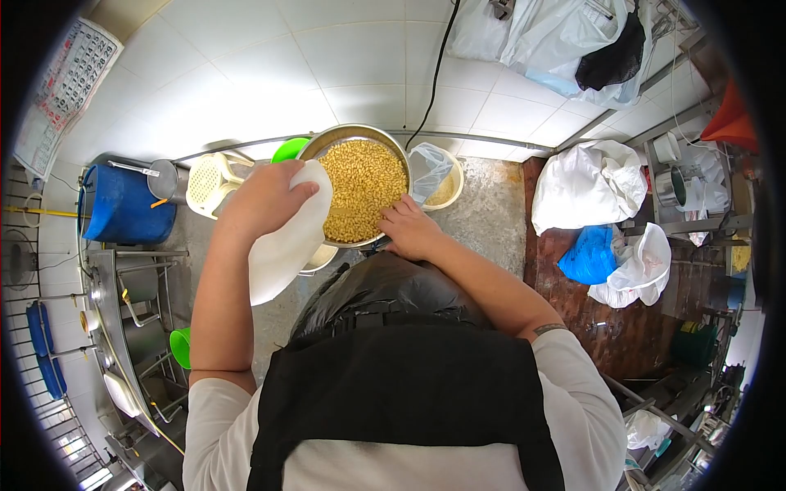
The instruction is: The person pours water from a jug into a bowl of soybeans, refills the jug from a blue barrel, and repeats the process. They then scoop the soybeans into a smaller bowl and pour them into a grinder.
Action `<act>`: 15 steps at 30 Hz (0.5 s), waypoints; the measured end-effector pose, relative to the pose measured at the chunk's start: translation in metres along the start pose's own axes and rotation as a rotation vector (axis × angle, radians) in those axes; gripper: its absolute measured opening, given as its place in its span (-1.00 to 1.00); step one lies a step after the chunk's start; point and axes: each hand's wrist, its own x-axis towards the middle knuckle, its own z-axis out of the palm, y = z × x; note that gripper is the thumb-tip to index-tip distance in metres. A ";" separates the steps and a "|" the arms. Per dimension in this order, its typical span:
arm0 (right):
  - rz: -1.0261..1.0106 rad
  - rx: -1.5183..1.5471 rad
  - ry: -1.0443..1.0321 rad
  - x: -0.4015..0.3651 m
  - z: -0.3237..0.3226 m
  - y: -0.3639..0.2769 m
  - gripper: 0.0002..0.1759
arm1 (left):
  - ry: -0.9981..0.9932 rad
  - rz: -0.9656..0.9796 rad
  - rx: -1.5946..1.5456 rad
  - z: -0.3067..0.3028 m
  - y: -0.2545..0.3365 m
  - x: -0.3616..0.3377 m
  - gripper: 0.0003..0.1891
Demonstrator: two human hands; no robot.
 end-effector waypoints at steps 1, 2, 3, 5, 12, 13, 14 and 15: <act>0.000 0.000 0.000 0.000 0.000 0.000 -0.36 | -0.006 -0.002 0.011 0.001 -0.003 0.002 -0.48; -0.001 -0.001 -0.003 0.000 0.000 0.000 -0.37 | -0.012 -0.005 0.021 0.002 -0.005 0.003 -0.47; -0.001 -0.003 -0.006 0.001 0.000 0.001 -0.37 | -0.012 -0.005 0.021 0.002 -0.006 0.003 -0.47; 0.001 0.001 -0.012 0.001 0.000 0.000 -0.36 | 0.018 0.006 0.017 0.003 -0.006 0.002 -0.47; 0.001 0.001 0.001 0.000 0.001 0.001 -0.37 | 0.075 0.009 -0.066 0.004 -0.010 0.000 -0.42; 0.001 0.001 0.001 0.000 0.001 0.001 -0.37 | 0.147 -0.018 -0.067 0.006 -0.011 -0.001 -0.40; 0.000 0.001 0.002 0.000 0.001 0.000 -0.37 | 0.218 -0.045 -0.068 0.007 -0.012 -0.001 -0.38; -0.001 0.000 0.002 0.000 0.001 0.000 -0.37 | 0.218 -0.045 -0.068 0.007 -0.012 -0.001 -0.38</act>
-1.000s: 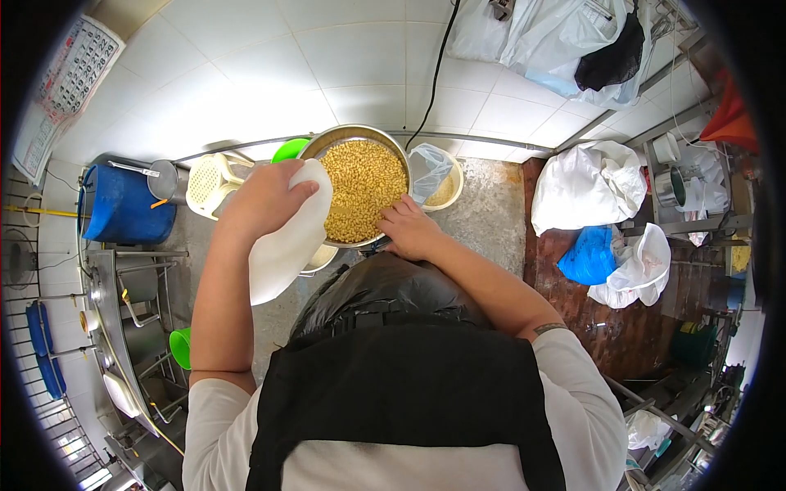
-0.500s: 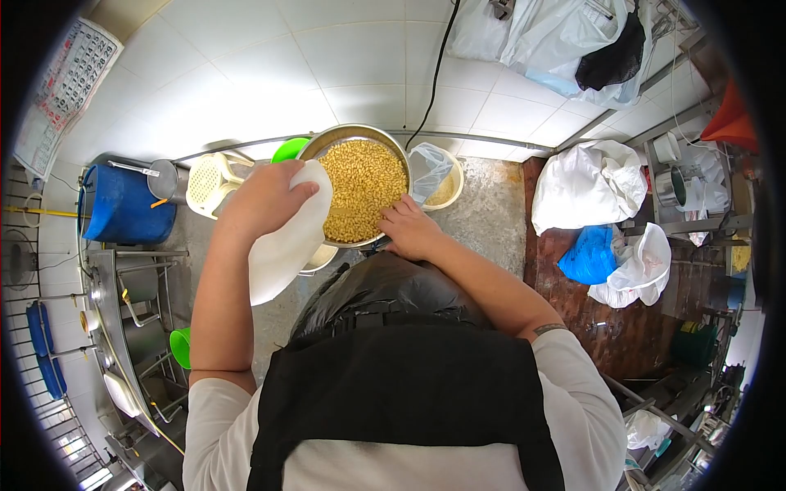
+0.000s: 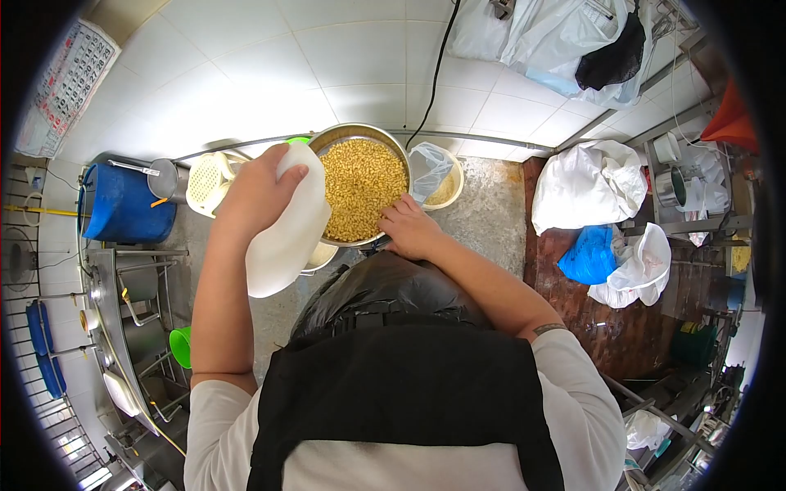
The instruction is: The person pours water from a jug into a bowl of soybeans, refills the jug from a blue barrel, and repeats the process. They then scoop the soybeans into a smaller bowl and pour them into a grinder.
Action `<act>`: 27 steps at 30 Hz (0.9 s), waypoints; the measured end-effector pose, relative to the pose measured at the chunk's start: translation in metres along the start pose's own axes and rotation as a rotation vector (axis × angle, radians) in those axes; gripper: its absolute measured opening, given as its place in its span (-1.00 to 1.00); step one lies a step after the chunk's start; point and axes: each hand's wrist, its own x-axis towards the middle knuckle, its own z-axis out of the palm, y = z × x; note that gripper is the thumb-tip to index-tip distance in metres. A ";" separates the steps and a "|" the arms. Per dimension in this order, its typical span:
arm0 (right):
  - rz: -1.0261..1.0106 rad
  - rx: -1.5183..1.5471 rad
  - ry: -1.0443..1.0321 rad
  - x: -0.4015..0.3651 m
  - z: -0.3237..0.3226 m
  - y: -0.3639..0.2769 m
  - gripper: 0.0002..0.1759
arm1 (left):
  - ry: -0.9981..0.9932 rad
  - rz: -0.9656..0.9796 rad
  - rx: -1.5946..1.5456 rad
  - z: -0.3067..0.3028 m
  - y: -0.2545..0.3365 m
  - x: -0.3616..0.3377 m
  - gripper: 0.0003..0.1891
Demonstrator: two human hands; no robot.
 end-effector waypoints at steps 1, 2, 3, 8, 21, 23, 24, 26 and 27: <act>-0.001 0.000 0.000 0.000 0.000 0.000 -0.37 | 0.020 -0.003 0.010 0.000 0.000 0.000 -0.36; 0.004 0.000 -0.015 0.001 0.000 0.000 -0.37 | 0.040 -0.006 0.021 -0.001 -0.001 0.000 -0.35; 0.009 0.000 -0.029 0.002 -0.001 0.000 -0.37 | 0.042 -0.007 0.020 -0.002 0.001 -0.001 -0.35; -0.001 0.001 -0.012 0.000 -0.001 0.000 -0.37 | 0.149 -0.027 0.007 -0.006 0.003 -0.005 -0.35; 0.235 0.685 0.196 0.012 -0.055 0.003 -0.27 | 0.361 -0.003 -1.004 0.002 0.011 -0.020 -0.18; 0.212 0.705 0.303 0.010 -0.090 -0.012 -0.25 | 0.330 0.007 -1.209 0.003 0.023 -0.023 -0.15; 0.201 0.726 0.425 0.010 -0.107 -0.021 -0.23 | 0.244 0.103 -1.240 0.008 0.018 -0.023 -0.11; 0.113 0.604 0.497 0.012 -0.135 -0.037 -0.22 | 0.187 0.183 -1.269 0.016 0.020 -0.024 -0.08; 0.042 0.482 0.583 0.013 -0.146 -0.044 -0.21 | 0.107 0.277 -1.293 0.019 0.023 -0.024 -0.05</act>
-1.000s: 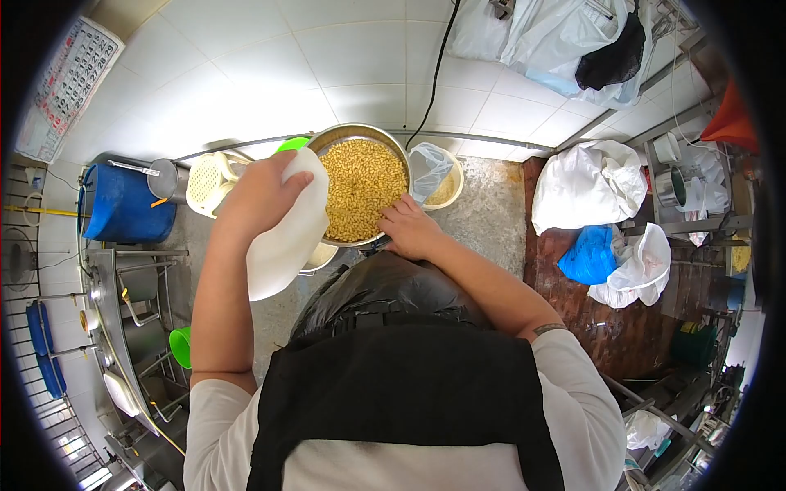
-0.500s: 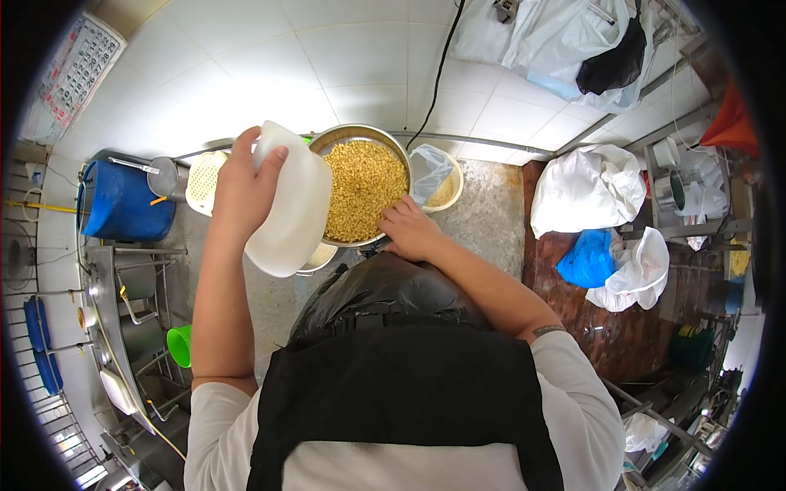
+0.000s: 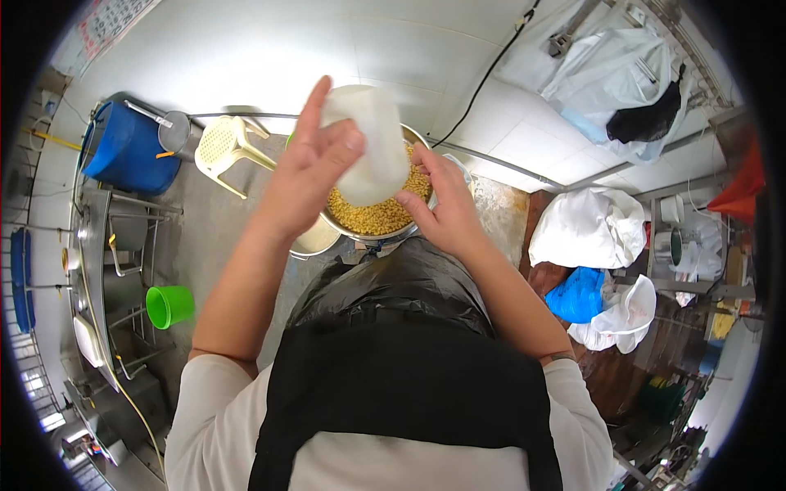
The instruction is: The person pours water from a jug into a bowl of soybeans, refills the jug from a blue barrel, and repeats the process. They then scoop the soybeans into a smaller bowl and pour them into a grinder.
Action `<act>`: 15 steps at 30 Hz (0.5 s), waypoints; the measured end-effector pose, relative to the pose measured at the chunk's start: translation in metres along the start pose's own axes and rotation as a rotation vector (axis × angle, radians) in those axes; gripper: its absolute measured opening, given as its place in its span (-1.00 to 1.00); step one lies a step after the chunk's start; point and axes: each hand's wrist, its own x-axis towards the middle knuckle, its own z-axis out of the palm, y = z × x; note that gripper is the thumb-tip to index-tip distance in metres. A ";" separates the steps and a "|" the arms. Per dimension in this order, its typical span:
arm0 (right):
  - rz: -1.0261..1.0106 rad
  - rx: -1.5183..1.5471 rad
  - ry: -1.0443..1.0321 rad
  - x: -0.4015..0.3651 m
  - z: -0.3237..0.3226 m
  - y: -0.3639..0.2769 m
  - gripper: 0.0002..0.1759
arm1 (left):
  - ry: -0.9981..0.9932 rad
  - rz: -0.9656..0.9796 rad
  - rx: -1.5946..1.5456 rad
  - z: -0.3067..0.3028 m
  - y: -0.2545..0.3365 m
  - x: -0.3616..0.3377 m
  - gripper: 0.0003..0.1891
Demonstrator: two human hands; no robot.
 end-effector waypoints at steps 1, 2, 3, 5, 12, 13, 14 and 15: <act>-0.008 0.001 -0.009 0.005 -0.004 -0.011 -0.21 | -0.082 -0.022 -0.018 0.006 0.007 -0.003 -0.02; -0.039 -0.014 0.009 0.009 -0.006 -0.022 -0.19 | -0.074 -0.017 -0.020 0.010 0.008 -0.005 -0.02; -0.069 -0.030 0.029 0.012 -0.006 -0.028 -0.17 | -0.127 -0.022 -0.047 0.014 0.009 -0.006 -0.01; -0.064 -0.009 0.080 0.018 0.000 -0.032 -0.17 | -0.218 -0.024 -0.068 0.017 0.013 -0.009 -0.02; 0.000 -0.020 0.089 0.024 -0.015 -0.037 -0.31 | -0.123 -0.063 0.129 -0.007 0.010 -0.007 -0.38; -0.009 -0.021 0.080 0.024 -0.022 -0.041 -0.31 | -0.023 -0.096 0.170 -0.013 0.004 -0.005 -0.53; 0.027 -0.055 0.017 0.024 -0.031 -0.047 -0.34 | 0.078 -0.129 0.209 -0.020 -0.004 -0.004 -0.63; 0.064 -0.090 -0.048 0.023 -0.037 -0.050 -0.37 | 0.091 -0.126 0.204 -0.028 -0.019 -0.004 -0.63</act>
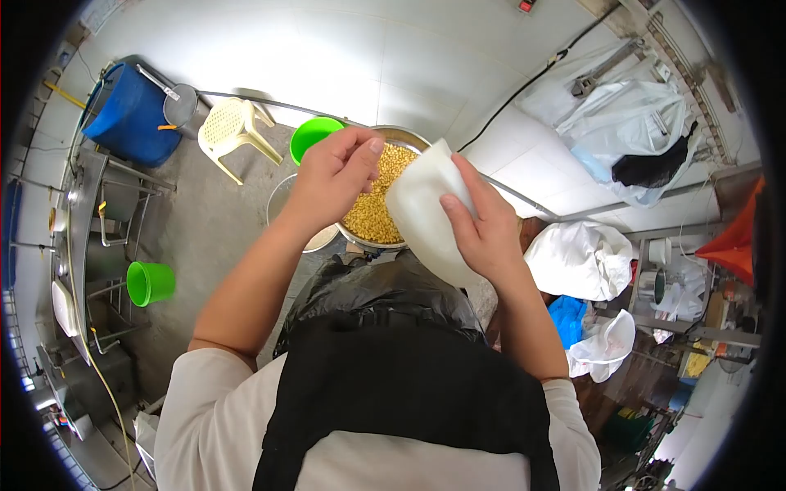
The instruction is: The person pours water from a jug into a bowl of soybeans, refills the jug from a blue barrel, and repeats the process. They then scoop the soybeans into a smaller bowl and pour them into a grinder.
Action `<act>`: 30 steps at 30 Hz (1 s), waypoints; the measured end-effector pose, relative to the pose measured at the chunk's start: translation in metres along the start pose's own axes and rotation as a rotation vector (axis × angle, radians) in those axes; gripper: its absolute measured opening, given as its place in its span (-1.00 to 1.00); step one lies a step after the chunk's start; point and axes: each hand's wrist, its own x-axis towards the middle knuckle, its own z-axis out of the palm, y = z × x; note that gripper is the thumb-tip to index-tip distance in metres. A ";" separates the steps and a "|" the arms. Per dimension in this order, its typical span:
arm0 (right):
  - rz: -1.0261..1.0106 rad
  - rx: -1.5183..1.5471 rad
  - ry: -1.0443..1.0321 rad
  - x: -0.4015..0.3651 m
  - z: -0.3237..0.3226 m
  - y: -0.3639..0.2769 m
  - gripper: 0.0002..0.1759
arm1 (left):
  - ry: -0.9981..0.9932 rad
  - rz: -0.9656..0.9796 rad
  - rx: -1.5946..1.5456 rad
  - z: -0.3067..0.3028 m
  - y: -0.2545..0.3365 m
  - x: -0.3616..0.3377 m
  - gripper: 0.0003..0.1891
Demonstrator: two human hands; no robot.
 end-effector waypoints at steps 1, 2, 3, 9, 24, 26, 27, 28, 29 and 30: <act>-0.009 -0.003 -0.011 -0.001 -0.004 0.001 -0.37 | 0.084 -0.027 0.164 -0.004 -0.023 0.003 -0.70; 0.009 -0.049 -0.060 -0.001 -0.007 0.001 -0.38 | 0.167 -0.056 0.327 -0.007 -0.047 0.005 -0.72; 0.026 -0.097 -0.107 -0.001 -0.010 0.002 -0.39 | 0.179 -0.055 0.320 -0.009 -0.069 0.002 -0.72; 0.083 -0.225 -0.285 0.007 -0.005 0.008 -0.42 | -0.074 0.330 0.798 -0.005 -0.181 -0.023 -0.71; 0.161 -0.436 -0.474 0.046 0.012 -0.014 -0.45 | -0.729 0.170 0.984 0.019 -0.215 -0.011 -0.34; 0.165 -0.448 -0.476 0.050 0.013 -0.016 -0.45 | -0.753 0.116 1.002 0.020 -0.205 -0.010 -0.32; 0.164 -0.457 -0.480 0.053 0.014 -0.018 -0.45 | -0.772 0.059 1.022 0.021 -0.201 -0.009 -0.29; 0.169 -0.458 -0.480 0.055 0.014 -0.020 -0.45 | -0.777 0.060 1.019 0.021 -0.201 -0.009 -0.29; 0.178 -0.468 -0.482 0.057 0.015 -0.023 -0.45 | -0.784 0.041 1.013 0.021 -0.201 -0.009 -0.28; 0.186 -0.477 -0.484 0.059 0.015 -0.026 -0.46 | -0.790 0.022 1.007 0.021 -0.201 -0.009 -0.27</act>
